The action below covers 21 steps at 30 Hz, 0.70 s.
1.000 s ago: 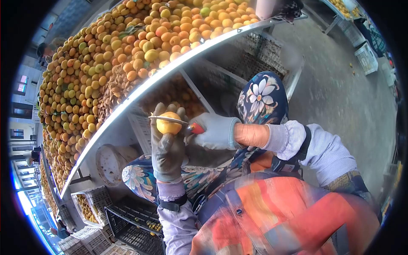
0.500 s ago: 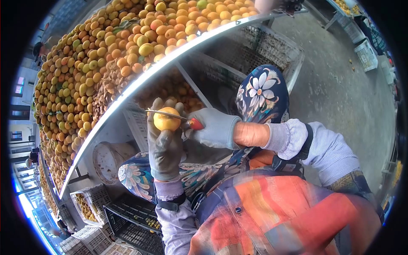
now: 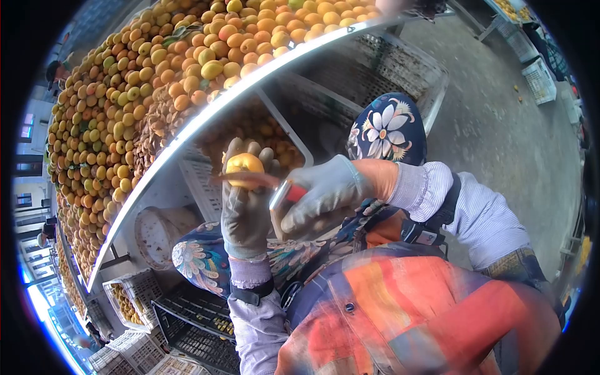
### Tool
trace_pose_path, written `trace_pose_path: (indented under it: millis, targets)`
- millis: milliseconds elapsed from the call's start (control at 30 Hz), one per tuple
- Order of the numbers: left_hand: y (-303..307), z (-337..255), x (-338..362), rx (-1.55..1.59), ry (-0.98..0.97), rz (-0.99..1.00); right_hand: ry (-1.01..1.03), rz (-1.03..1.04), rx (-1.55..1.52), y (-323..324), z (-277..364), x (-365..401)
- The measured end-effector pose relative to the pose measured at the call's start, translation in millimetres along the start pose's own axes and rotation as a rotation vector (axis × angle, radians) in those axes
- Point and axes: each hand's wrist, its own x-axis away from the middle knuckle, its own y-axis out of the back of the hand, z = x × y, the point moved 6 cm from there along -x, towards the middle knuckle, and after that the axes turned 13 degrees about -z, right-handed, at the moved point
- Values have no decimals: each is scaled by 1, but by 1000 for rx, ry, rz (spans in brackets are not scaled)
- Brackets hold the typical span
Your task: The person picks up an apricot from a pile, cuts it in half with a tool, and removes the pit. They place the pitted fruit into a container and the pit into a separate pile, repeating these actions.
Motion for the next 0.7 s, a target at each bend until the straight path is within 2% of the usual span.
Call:
trace_pose_path:
  millis: [100, 167, 233, 333, 467, 533, 700]
  targets:
    - [14, -1, -1, -19, -43, -94, 46, -111, -10, 7, 13, 7]
    - [21, -2, -4, -43, -42, -77, 121, -366, 172, 26, 9, -1]
    - [17, -1, -7, -16, -50, 28, 161, -399, 213, 29, 3, -10]
    - [12, -2, -6, -36, -65, 40, 193, -509, 393, 35, -2, -15]
    - [14, -1, -3, -62, -48, 14, 235, -518, 519, 44, -11, -25]
    - [12, -1, -3, -66, -64, 13, 468, -653, 772, 48, -6, -28]
    - [19, 4, -7, -95, -46, 66, 375, -733, 910, 45, 1, -17]
